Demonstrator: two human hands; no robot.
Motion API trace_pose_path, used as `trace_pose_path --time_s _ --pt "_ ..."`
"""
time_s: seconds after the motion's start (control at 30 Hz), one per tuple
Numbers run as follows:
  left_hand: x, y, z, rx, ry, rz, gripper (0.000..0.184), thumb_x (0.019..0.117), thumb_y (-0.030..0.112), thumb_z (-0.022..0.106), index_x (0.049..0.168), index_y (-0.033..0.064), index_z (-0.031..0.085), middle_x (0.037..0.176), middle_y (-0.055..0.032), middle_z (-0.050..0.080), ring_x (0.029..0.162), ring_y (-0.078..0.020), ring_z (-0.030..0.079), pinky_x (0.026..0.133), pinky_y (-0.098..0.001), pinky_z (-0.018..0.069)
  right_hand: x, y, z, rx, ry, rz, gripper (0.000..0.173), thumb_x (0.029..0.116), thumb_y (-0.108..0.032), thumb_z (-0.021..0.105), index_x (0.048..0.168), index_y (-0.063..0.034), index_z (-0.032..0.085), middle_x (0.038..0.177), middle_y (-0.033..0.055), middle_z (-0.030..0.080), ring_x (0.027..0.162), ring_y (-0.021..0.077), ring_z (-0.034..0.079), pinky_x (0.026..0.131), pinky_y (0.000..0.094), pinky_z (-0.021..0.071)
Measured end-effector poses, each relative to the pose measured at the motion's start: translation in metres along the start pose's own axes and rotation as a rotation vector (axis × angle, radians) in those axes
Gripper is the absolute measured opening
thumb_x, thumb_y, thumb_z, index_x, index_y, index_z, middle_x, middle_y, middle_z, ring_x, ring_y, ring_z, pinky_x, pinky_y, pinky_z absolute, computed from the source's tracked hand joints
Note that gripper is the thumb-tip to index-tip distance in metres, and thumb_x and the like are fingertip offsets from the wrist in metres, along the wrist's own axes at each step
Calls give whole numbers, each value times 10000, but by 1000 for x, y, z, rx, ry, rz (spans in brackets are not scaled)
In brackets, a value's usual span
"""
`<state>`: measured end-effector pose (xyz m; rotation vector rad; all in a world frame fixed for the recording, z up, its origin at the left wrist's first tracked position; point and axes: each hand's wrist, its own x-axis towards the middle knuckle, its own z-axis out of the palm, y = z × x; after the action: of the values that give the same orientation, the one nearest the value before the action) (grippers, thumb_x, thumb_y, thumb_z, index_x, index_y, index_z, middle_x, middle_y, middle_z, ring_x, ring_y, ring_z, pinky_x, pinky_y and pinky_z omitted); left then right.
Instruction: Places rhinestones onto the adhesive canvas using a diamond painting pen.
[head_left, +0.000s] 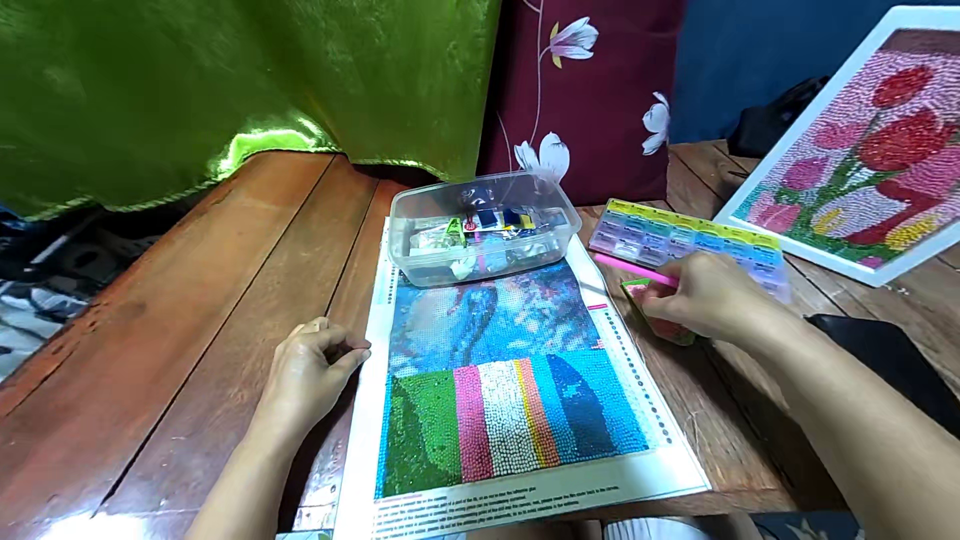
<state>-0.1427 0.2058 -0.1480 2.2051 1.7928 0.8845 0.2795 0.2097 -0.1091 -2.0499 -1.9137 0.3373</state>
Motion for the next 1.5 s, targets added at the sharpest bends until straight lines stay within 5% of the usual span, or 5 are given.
trace_pose_path --time_s 0.5,0.87,1.1,1.3,1.5 --pt "69 -23 -7 -302 150 -190 273 1013 35 586 1263 -74 600 1047 -143 643 724 -78 579 701 -279 524 -28 46 -26 508 67 214 270 1045 -36 533 810 -30 667 590 -4 451 500 62 371 490 228 302" --pt "106 -35 15 -200 279 -151 315 1043 110 506 1295 -55 597 1136 -238 617 735 -160 596 689 -347 536 -35 60 -3 364 254 209 205 899 -3 735 745 -49 608 606 35 524 540 127 481 535 339 403" --pt "107 -43 16 -121 264 -101 309 1034 100 509 1257 -85 617 1185 -300 620 853 -284 628 799 -475 525 -30 43 2 781 313 156 141 1003 -11 517 969 -70 640 684 -42 523 488 -5 394 452 141 325" --pt "111 -45 20 -111 283 -139 300 1027 109 520 1216 -89 643 1063 -290 651 787 -283 616 769 -478 516 -25 31 -2 1207 332 261 372 1054 -122 306 794 -157 569 681 -56 540 507 9 442 475 140 378" --pt "112 -49 22 -110 276 -123 303 1027 131 529 1202 -84 651 1050 -273 661 788 -268 608 769 -477 506 -29 38 20 908 392 110 466 1116 -290 222 974 -133 637 870 -87 622 760 -4 561 727 191 481"
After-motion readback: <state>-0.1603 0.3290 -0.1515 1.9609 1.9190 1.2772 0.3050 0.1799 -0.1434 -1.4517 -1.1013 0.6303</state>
